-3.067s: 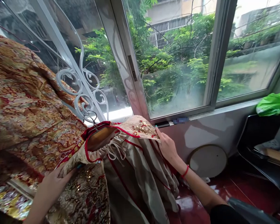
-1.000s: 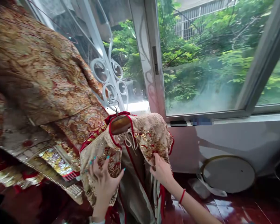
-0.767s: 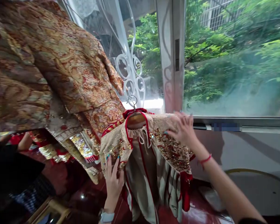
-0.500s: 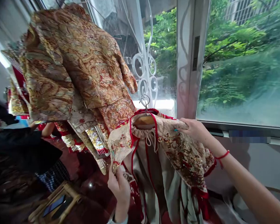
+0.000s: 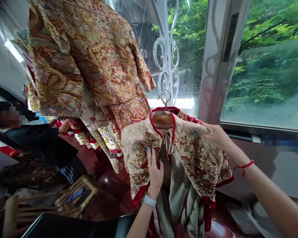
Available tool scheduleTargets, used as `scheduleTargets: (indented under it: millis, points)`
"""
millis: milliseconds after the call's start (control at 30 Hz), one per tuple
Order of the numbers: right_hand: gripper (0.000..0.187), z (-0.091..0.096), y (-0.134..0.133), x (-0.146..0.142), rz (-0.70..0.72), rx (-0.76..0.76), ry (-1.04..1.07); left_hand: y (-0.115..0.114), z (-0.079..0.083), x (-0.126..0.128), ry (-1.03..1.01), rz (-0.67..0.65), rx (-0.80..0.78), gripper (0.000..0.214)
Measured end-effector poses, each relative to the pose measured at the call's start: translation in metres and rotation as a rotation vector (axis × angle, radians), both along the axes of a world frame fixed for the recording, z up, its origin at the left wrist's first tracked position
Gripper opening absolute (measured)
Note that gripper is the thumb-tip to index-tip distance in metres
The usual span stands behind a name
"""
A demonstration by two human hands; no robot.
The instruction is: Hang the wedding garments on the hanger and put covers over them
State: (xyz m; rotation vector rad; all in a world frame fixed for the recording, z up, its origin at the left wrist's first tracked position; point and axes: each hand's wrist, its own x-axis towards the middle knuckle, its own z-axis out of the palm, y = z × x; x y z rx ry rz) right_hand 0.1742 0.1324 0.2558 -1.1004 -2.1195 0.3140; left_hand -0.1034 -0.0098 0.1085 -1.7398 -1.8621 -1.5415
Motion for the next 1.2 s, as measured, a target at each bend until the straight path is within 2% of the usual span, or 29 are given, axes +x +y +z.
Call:
scheduleTargets:
  millis: [67,100,167,233,300,333,433,533,600,667,733,833,900,933,967,1000,1067,1100,1200]
  points:
    - [0.049,-0.004,0.002,0.0,-0.009,-0.01,0.008,-0.037,-0.027,-0.018,0.077,0.178,0.077,0.062]
    - [0.049,-0.005,0.002,-0.001,-0.02,-0.007,0.007,-0.055,-0.043,-0.028,0.071,0.322,0.118,0.066]
    - [0.048,-0.007,0.003,-0.002,-0.04,-0.002,-0.001,-0.084,-0.073,-0.053,-0.011,0.539,0.069,0.07]
    - [0.047,-0.008,0.003,-0.004,-0.062,-0.001,-0.006,-0.099,-0.091,-0.08,-0.055,0.545,-0.057,0.059]
    - [0.046,-0.008,0.001,-0.005,-0.078,-0.001,-0.006,-0.099,-0.093,-0.104,-0.018,0.444,-0.179,0.05]
    - [0.046,-0.009,-0.001,-0.006,-0.086,0.003,-0.005,-0.094,-0.088,-0.114,0.005,0.417,-0.222,0.05]
    - [0.047,-0.01,-0.007,-0.008,-0.097,0.02,-0.001,-0.071,-0.064,-0.134,0.011,0.447,-0.291,0.054]
    - [0.047,-0.009,-0.016,-0.01,-0.093,0.066,0.003,-0.052,-0.042,-0.144,-0.038,0.355,-0.302,0.037]
    - [0.046,-0.006,-0.025,-0.013,-0.123,0.085,-0.015,-0.049,-0.032,-0.153,-0.081,0.282,-0.287,0.026]
    - [0.045,-0.003,-0.035,-0.017,-0.184,0.085,-0.057,-0.054,-0.017,-0.167,-0.131,0.287,-0.25,0.025]
    - [0.043,-0.002,-0.043,-0.021,-0.253,0.102,-0.1,-0.06,0.006,-0.185,-0.161,0.318,-0.202,0.027]
    - [0.043,-0.004,-0.053,-0.029,-0.319,0.153,-0.134,-0.067,0.055,-0.199,-0.173,0.338,-0.125,0.027]
    - [0.043,-0.006,-0.059,-0.035,-0.333,0.17,-0.129,-0.072,0.081,-0.188,-0.124,0.328,-0.053,0.03]
    - [0.043,-0.007,-0.061,-0.038,-0.333,0.165,-0.118,-0.076,0.086,-0.174,-0.075,0.301,-0.011,0.03]
    - [0.043,-0.008,-0.063,-0.04,-0.333,0.15,-0.1,-0.082,0.085,-0.155,-0.009,0.248,0.022,0.03]
    - [0.043,-0.009,-0.065,-0.042,-0.332,0.125,-0.076,-0.089,0.077,-0.132,0.066,0.179,0.043,0.028]
    - [0.043,-0.009,-0.065,-0.044,-0.317,0.063,-0.012,-0.105,0.043,-0.082,0.215,-0.011,-0.029,0.03]
    - [0.043,-0.01,-0.064,-0.044,-0.297,0.037,0.026,-0.111,0.021,-0.059,0.262,-0.046,-0.076,0.03]
    - [0.04,-0.01,-0.053,-0.038,-0.217,0.008,0.116,-0.112,-0.037,-0.009,0.242,0.064,-0.098,0.032]
